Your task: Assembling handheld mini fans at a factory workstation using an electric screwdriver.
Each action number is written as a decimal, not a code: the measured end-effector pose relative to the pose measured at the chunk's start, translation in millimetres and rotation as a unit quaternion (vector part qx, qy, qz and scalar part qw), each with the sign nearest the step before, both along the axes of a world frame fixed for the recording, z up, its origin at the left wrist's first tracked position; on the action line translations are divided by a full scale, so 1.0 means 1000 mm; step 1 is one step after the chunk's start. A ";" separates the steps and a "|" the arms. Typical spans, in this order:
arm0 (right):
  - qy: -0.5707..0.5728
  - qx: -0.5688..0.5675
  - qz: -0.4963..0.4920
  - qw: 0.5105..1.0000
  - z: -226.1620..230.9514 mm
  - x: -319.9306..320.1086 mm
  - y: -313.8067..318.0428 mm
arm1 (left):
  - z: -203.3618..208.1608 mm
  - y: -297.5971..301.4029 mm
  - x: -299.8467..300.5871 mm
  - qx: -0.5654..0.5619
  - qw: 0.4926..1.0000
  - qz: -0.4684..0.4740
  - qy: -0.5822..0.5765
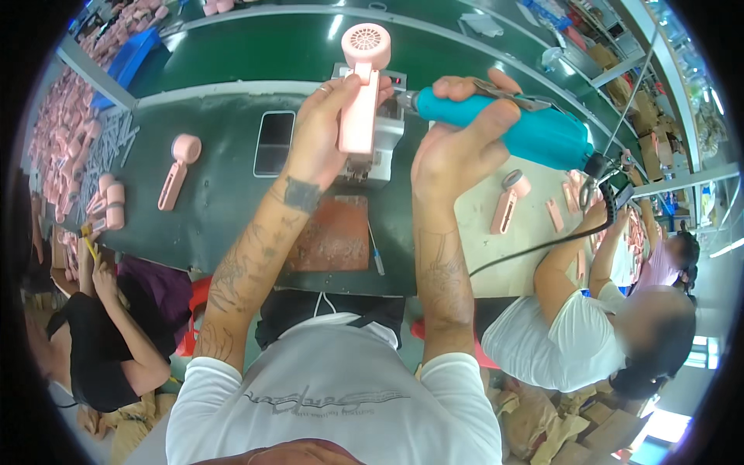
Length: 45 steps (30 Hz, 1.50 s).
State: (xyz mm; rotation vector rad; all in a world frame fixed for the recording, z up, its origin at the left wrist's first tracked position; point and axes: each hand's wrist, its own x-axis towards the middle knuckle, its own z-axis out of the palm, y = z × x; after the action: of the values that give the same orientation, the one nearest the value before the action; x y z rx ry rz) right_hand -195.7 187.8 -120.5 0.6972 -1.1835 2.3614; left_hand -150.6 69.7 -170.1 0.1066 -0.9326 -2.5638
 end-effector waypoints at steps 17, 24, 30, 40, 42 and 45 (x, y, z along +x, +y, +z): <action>0.145 0.029 0.153 0.977 -0.021 0.082 0.048 | -0.026 0.050 0.109 -0.154 0.978 -0.001 -0.140; 0.145 0.034 0.189 0.971 -0.044 0.087 0.031 | -0.041 0.056 0.133 -0.103 0.976 -0.026 -0.188; 0.142 0.044 0.202 0.968 -0.050 0.089 0.030 | -0.046 0.058 0.134 -0.101 0.978 -0.011 -0.182; 0.158 0.062 0.190 0.967 -0.051 0.094 0.029 | -0.048 0.064 0.134 -0.228 0.953 0.038 -0.196; 0.159 0.062 0.194 0.966 -0.051 0.093 0.032 | -0.048 0.064 0.133 -0.231 0.953 0.045 -0.191; 0.134 0.083 0.246 0.956 -0.054 0.095 0.040 | -0.050 0.064 0.134 -0.245 0.948 0.041 -0.198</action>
State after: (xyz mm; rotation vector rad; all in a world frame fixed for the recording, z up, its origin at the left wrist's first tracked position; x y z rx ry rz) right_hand -101.2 227.4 -174.1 1.4660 -1.1997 2.4490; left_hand -16.6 133.7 -220.1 0.5167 -1.6480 -2.1915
